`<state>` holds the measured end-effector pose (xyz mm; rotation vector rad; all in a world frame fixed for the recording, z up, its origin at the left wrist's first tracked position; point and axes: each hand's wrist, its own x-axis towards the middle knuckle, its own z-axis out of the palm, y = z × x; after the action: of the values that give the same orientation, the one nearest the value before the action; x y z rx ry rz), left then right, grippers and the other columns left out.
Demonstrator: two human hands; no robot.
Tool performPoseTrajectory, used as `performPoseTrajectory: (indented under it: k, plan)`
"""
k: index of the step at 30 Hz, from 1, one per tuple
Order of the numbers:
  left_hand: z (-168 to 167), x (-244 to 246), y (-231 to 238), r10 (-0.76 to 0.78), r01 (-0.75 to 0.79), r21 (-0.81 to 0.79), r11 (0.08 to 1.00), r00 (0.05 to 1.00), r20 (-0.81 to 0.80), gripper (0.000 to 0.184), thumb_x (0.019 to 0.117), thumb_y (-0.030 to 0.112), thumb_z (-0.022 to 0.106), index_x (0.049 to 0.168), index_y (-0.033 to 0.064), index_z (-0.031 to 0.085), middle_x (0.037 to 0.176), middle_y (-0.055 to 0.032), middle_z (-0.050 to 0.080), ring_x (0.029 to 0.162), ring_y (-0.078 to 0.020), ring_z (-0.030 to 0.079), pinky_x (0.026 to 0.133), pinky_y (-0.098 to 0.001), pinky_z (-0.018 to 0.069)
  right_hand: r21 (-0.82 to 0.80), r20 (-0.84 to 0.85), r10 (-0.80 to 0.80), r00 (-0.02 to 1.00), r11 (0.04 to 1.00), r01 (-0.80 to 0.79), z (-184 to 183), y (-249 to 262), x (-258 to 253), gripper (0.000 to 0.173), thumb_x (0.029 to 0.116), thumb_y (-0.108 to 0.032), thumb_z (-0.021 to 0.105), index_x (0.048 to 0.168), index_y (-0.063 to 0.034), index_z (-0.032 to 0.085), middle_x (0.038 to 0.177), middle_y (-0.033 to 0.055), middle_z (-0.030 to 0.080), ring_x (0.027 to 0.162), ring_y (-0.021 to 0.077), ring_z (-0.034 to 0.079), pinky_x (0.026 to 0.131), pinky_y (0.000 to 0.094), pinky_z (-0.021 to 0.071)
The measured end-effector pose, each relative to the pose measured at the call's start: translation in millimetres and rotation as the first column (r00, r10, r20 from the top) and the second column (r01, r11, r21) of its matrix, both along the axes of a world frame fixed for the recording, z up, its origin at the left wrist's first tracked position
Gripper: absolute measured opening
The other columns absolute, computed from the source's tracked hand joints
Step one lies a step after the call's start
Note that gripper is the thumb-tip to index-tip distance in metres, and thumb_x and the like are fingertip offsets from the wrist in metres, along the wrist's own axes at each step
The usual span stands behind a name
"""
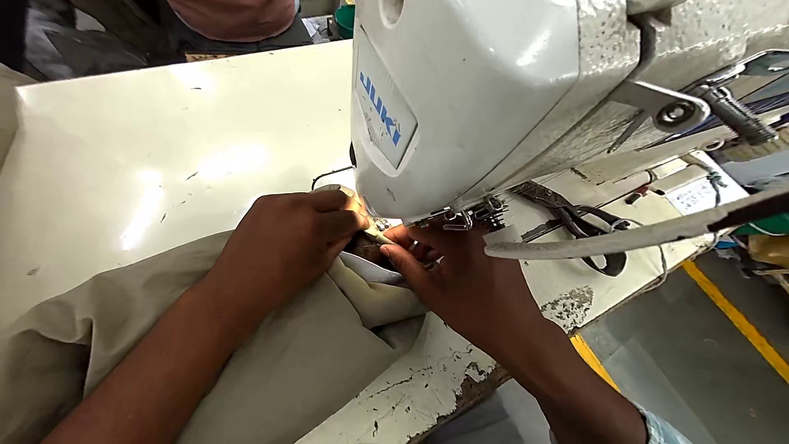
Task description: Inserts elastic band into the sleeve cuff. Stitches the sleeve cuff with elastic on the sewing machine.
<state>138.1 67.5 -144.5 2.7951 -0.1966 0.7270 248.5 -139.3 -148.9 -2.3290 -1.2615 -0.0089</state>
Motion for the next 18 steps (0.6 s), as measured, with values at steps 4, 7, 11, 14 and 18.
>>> performPoseTrajectory:
  k: [4, 7, 11, 14, 18]
  plan:
    - [-0.2, 0.4, 1.0, -0.018, 0.018, -0.008, 1.0, 0.999, -0.04, 0.018, 0.0904, 0.013, 0.061, 0.089, 0.0182, 0.079, 0.082, 0.0028, 0.064, 0.066, -0.0101, 0.063, 0.053, -0.0277, 0.0494, 0.044, -0.001, -0.002, 1.0, 0.999, 0.002, -0.3, 1.5, 1.3, 0.016, 0.0931, -0.034, 0.066, 0.093, -0.0213, 0.076, 0.079, -0.0075, 0.069, 0.07, 0.0077, 0.066, 0.06, 0.0331, 0.0541]
    - [0.8, 1.1, 0.2, -0.023, 0.024, 0.006, 1.0, 0.998, -0.057, 0.02, 0.0927, 0.017, 0.061, 0.084, 0.0172, 0.079, 0.083, 0.0021, 0.063, 0.066, -0.0105, 0.062, 0.052, -0.028, 0.049, 0.053, -0.034, -0.003, 0.999, 0.999, 0.005, -2.5, 1.8, 3.2, 0.016, 0.0921, -0.035, 0.067, 0.095, -0.0218, 0.076, 0.082, -0.009, 0.069, 0.074, 0.0065, 0.066, 0.063, 0.0316, 0.0544]
    - [-0.1, 1.0, 1.2, -0.055, 0.055, 0.049, 0.997, 0.998, -0.01, 0.021, 0.0928, 0.015, 0.059, 0.085, 0.0166, 0.078, 0.089, -0.0004, 0.067, 0.07, -0.0138, 0.065, 0.054, -0.03, 0.0507, 0.04, -0.095, -0.027, 0.995, 0.999, 0.031, -2.7, 2.5, 4.4, 0.017, 0.0897, -0.037, 0.069, 0.096, -0.0224, 0.075, 0.081, -0.0094, 0.068, 0.074, 0.006, 0.065, 0.064, 0.0314, 0.0543]
    - [-0.7, 1.8, 1.8, -0.046, 0.046, 0.045, 0.998, 0.999, 0.006, 0.02, 0.093, 0.015, 0.059, 0.086, 0.0181, 0.078, 0.079, 0.0036, 0.065, 0.067, -0.0109, 0.063, 0.054, -0.0272, 0.0484, 0.02, -0.119, -0.031, 0.992, 0.999, 0.034, -4.3, 2.8, 3.7, 0.017, 0.0892, -0.038, 0.069, 0.094, -0.0224, 0.074, 0.079, -0.0095, 0.066, 0.073, 0.0057, 0.064, 0.062, 0.0321, 0.0536]
    - [2.3, 3.5, 3.5, -0.016, 0.013, -0.081, 0.997, 0.999, -0.046, 0.013, 0.0876, 0.027, 0.067, 0.078, 0.0216, 0.074, 0.076, 0.0103, 0.06, 0.06, -0.0008, 0.054, 0.051, -0.0213, 0.0433, 0.002, -0.14, -0.022, 0.99, 1.0, 0.022, -7.9, 2.4, 3.9, 0.015, 0.0892, -0.039, 0.069, 0.093, -0.0244, 0.073, 0.079, -0.0113, 0.067, 0.071, 0.0034, 0.065, 0.061, 0.03, 0.0546]
